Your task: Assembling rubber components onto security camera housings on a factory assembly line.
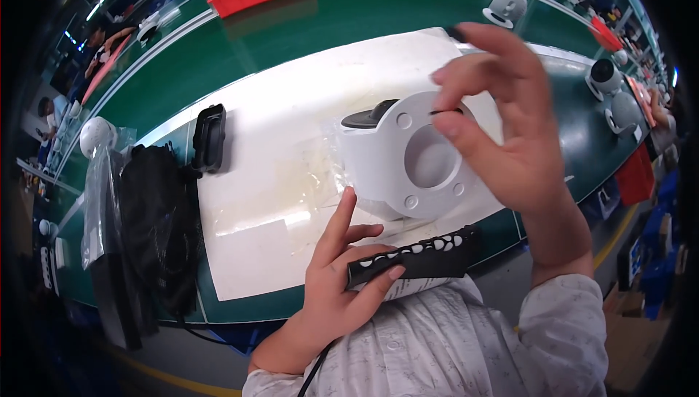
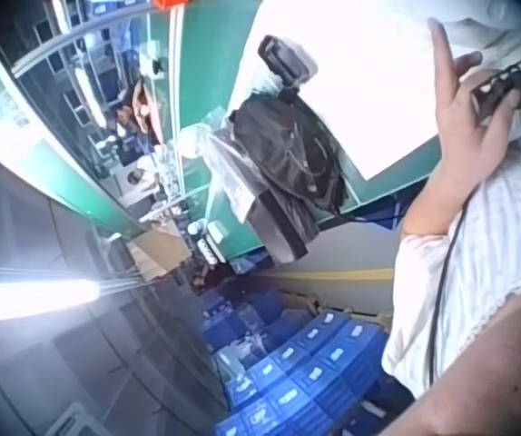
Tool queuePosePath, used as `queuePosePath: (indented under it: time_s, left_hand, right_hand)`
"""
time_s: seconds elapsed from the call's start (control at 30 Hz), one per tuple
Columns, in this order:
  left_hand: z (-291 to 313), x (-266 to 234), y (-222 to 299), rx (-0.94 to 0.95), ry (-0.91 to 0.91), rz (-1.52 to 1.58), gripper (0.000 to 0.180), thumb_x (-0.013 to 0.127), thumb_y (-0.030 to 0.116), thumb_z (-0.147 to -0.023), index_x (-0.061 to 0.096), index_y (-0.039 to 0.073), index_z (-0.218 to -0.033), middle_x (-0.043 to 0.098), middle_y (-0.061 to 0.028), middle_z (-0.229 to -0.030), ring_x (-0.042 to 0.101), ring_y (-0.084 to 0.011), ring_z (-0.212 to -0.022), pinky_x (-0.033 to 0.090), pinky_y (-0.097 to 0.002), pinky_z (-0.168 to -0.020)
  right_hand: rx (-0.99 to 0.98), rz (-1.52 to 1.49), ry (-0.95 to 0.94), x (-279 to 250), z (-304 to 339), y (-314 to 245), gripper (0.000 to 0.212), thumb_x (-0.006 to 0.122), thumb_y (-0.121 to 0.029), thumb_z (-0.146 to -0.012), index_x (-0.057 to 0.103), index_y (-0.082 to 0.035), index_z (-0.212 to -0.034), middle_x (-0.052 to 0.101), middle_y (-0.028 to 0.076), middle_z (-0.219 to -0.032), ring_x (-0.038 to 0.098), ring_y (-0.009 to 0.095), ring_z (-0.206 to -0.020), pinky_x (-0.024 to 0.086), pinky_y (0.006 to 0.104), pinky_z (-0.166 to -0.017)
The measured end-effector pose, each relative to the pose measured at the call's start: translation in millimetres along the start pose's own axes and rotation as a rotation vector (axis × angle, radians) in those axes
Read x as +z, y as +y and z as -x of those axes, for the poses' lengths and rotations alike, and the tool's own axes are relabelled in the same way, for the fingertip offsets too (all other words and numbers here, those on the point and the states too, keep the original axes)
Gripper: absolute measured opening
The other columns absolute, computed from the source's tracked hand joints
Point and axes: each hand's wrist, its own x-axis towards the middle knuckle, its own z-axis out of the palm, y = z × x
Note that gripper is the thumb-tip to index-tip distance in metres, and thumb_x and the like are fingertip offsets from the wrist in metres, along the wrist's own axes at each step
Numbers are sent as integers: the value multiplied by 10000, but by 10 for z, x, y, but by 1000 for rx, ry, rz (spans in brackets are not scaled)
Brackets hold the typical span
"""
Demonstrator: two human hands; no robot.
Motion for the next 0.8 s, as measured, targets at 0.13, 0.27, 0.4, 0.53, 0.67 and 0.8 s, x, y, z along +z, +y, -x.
queuePosePath:
  time_s: [0.13, 0.27, 0.4, 0.53, 0.67, 0.8]
  left_hand:
    - [11, -9, -6, -31, -1, 34, 221, 689, 37, -663, 604, -1, -863, 271, -219, -1336, 565, -255, -944, 463, -309, -774]
    - [28, -18, -24, -19, -12, 42, 222, 694, 43, -661, 606, -1, -860, 277, -214, -1335, 562, -249, -949, 464, -302, -769]
    - [26, -25, -26, 0, -19, 53, 220, 696, 42, -658, 610, -5, -856, 281, -217, -1331, 562, -247, -948, 475, -288, -742]
    - [21, -29, -35, 20, -25, 33, 226, 696, 36, -645, 618, 5, -855, 277, -221, -1332, 555, -256, -957, 483, -283, -713]
    - [4, -18, -32, 72, 1, -6, 248, 693, 28, -623, 629, 34, -862, 265, -225, -1336, 538, -282, -984, 486, -283, -676]
    - [-11, -2, -25, 108, 1, -15, 247, 688, 25, -627, 626, 39, -866, 273, -230, -1331, 530, -286, -995, 482, -279, -663]
  right_hand:
    - [160, -133, -80, 97, -28, -18, 521, 533, 36, -744, 328, -15, -1220, 555, 47, -828, 511, 165, -927, 368, 282, -822]
    - [66, 73, -74, 111, 6, -22, 468, 539, 23, -752, 369, -11, -1187, 592, 55, -843, 533, 162, -917, 387, 279, -791]
    - [-80, 387, -51, 97, 16, -65, 436, 544, 26, -740, 408, -8, -1153, 616, 73, -846, 564, 169, -872, 389, 292, -781]
    - [-275, 640, -124, 60, 6, -161, 418, 534, 70, -675, 481, -14, -1081, 619, 90, -903, 580, 198, -814, 385, 332, -774]
    - [-314, 565, -169, 36, 22, -179, 437, 525, 92, -593, 541, -24, -1015, 611, 91, -945, 577, 198, -818, 385, 356, -768]
    - [-296, 688, -230, 35, 52, -313, 444, 531, 80, -575, 557, -28, -1006, 610, 86, -948, 573, 202, -855, 396, 362, -762]
